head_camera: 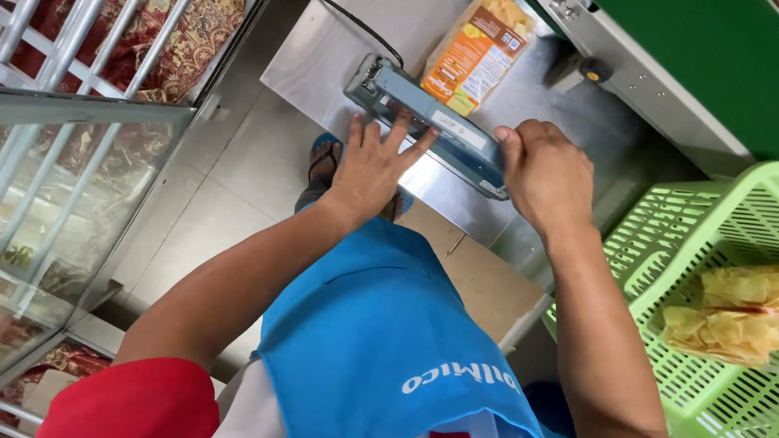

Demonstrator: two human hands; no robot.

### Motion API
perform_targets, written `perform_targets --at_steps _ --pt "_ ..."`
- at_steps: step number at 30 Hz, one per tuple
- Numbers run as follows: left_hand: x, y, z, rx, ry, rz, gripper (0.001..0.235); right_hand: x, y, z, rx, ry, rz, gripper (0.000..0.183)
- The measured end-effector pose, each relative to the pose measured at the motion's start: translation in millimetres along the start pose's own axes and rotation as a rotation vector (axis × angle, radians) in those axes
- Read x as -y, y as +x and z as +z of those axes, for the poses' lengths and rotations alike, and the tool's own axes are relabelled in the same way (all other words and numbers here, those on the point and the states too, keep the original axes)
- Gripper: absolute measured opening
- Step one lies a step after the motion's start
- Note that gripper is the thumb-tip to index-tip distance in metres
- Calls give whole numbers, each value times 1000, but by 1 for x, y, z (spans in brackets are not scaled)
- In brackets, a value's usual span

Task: The person picks up open bags of chips from a green basket, folds the top edges, and seals them using a handheld heat sealer. The sealed bags are then placed into a refrigerated display case. The process is repeated for multiple bags.

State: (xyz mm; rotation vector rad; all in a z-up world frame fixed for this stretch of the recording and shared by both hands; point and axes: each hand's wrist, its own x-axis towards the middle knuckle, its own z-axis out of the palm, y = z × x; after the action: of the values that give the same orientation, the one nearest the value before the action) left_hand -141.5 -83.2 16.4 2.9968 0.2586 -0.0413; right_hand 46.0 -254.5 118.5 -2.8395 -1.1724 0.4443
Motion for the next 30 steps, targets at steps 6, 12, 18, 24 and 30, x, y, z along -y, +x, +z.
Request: perform_targets --at_steps 6,12,18,24,30 --pt "-1 -1 5 -93 63 -12 72 -5 3 24 -10 137 11 55" --pt "0 0 22 -142 46 -17 80 7 -2 -1 77 263 14 47" --pt "2 1 29 -180 90 5 98 -2 6 11 83 258 13 46" --pt "-1 1 0 43 31 -24 95 -6 4 18 -82 315 -37 39" --pt "-1 1 -1 52 16 -27 97 -18 6 41 -180 356 -60 37"
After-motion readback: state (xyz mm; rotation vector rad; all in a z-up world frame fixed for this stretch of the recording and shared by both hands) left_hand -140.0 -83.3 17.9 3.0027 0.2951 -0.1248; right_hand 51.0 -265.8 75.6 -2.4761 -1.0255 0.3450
